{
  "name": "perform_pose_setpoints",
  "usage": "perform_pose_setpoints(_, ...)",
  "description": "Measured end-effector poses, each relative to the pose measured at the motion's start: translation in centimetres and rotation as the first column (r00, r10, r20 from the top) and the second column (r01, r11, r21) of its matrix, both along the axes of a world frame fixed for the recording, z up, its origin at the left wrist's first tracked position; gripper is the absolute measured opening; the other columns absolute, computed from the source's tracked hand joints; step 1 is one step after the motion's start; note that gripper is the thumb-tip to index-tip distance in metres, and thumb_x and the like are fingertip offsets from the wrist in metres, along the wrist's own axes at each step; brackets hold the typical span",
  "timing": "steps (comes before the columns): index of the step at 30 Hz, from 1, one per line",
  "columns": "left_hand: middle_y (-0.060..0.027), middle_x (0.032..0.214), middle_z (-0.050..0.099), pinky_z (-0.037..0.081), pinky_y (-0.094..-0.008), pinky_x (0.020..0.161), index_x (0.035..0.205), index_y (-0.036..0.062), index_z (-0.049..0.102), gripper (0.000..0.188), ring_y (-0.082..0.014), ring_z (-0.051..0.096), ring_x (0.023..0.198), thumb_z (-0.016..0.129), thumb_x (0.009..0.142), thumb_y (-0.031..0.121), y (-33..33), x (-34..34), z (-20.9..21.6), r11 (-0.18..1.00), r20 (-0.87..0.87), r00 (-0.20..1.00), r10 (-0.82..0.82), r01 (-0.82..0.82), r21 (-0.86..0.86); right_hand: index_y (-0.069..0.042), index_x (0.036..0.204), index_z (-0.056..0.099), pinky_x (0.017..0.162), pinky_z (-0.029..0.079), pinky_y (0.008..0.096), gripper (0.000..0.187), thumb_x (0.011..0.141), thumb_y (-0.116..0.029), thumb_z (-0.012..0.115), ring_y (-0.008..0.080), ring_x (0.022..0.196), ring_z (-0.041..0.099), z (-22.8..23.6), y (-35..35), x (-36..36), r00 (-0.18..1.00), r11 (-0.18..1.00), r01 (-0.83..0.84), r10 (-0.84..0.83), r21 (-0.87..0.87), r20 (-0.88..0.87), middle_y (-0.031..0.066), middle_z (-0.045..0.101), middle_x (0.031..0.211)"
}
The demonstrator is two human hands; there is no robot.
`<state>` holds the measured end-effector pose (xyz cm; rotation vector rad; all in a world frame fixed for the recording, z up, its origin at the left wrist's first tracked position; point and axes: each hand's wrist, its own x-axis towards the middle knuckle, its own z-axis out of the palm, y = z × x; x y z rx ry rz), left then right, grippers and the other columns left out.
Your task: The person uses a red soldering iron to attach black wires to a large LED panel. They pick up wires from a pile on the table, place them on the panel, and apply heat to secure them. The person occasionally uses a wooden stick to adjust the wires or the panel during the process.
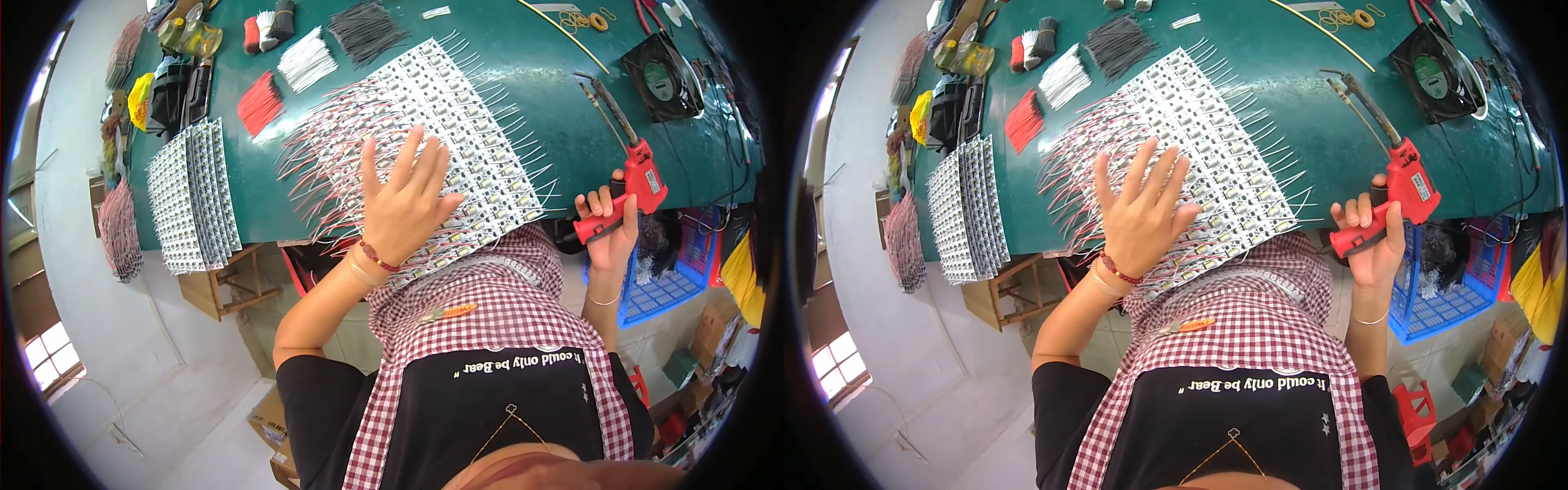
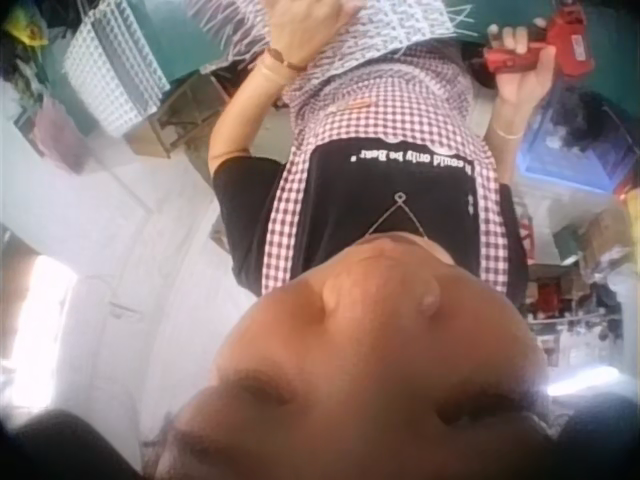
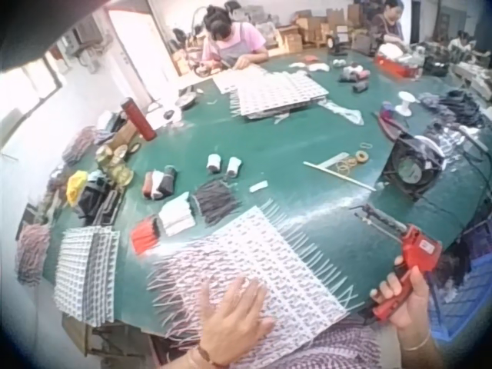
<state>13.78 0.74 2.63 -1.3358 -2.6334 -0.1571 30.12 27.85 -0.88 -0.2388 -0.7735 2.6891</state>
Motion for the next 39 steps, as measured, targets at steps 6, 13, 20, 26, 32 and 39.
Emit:
perform_pose_setpoints(6, -0.0023, 0.135, 0.054, 0.009, -0.0631, 0.113, 0.124, 0.0078, 0.060, 0.052, -0.0221, 0.032, 0.140, 0.051, 0.090, 0.046, 1.3, -2.4, -1.1, 0.998, -0.058, 0.998, -0.007, 0.004, -0.062, -0.009, 0.130, 0.042, 0.099, 0.044, 0.0450, 0.041, 0.100, -0.035, 0.050, 0.0162, 0.078, 0.052, 0.1, -0.1, -0.3, 1.000, 1.000, -0.004, 0.004, -0.017, 0.015, 0.0030, 0.048, 0.075)
perform_pose_setpoints(13, -0.0046, 0.128, 0.058, 0.010, -0.0637, 0.112, 0.118, 0.0086, 0.064, 0.046, -0.0211, 0.037, 0.137, 0.055, 0.089, 0.044, 1.7, -1.7, -2.4, 0.995, -0.082, 0.995, 0.064, -0.070, -0.070, -0.009, 0.130, 0.043, 0.098, 0.044, 0.0446, 0.040, 0.100, -0.034, 0.050, 0.0165, 0.079, 0.052, -0.6, 0.4, -0.6, 1.000, 0.999, 0.000, 0.001, -0.032, 0.023, 0.0031, 0.048, 0.076)
perform_pose_setpoints(20, -0.0009, 0.100, 0.067, 0.018, -0.0609, 0.111, 0.097, 0.0104, 0.069, 0.029, -0.0204, 0.052, 0.125, 0.068, 0.080, 0.034, 0.9, -2.0, -2.6, 0.988, -0.140, 0.989, 0.039, -0.017, 0.156, -0.009, 0.130, 0.042, 0.098, 0.044, 0.0446, 0.040, 0.100, -0.034, 0.050, 0.0167, 0.080, 0.052, 0.0, 0.2, -0.5, 1.000, 1.000, 0.001, -0.001, -0.024, 0.014, 0.0033, 0.048, 0.076)
perform_pose_setpoints(26, -0.0027, 0.117, 0.062, 0.017, -0.0598, 0.112, 0.108, 0.0091, 0.068, 0.035, -0.0232, 0.045, 0.131, 0.060, 0.085, 0.035, 1.3, -3.0, -1.7, 0.990, -0.097, 0.994, 0.046, -0.032, 0.137, -0.009, 0.130, 0.042, 0.098, 0.044, 0.0448, 0.040, 0.100, -0.034, 0.049, 0.0167, 0.080, 0.052, -0.2, 0.3, -0.9, 1.000, 0.999, -0.009, 0.010, -0.033, 0.018, 0.0034, 0.049, 0.076)
perform_pose_setpoints(32, -0.0049, 0.135, 0.054, 0.015, -0.0602, 0.112, 0.119, 0.0070, 0.063, 0.041, -0.0256, 0.038, 0.136, 0.055, 0.090, 0.035, 0.6, -3.7, -2.5, 0.999, -0.060, 0.998, 0.036, -0.038, -0.024, -0.009, 0.130, 0.042, 0.098, 0.044, 0.0448, 0.040, 0.100, -0.034, 0.049, 0.0167, 0.080, 0.053, 0.0, 0.3, -1.3, 1.000, 0.999, -0.023, 0.024, -0.029, 0.010, 0.0033, 0.049, 0.076)
perform_pose_setpoints(39, -0.0058, 0.128, 0.057, 0.018, -0.0598, 0.110, 0.110, 0.0072, 0.067, 0.033, -0.0244, 0.041, 0.134, 0.052, 0.092, 0.031, 0.7, -3.6, -2.8, 0.992, -0.039, 0.997, 0.064, -0.059, 0.113, -0.009, 0.130, 0.042, 0.098, 0.044, 0.0448, 0.039, 0.100, -0.033, 0.049, 0.0169, 0.081, 0.053, 0.1, 0.2, -1.0, 1.000, 0.999, -0.015, 0.015, -0.029, 0.012, 0.0034, 0.049, 0.076)
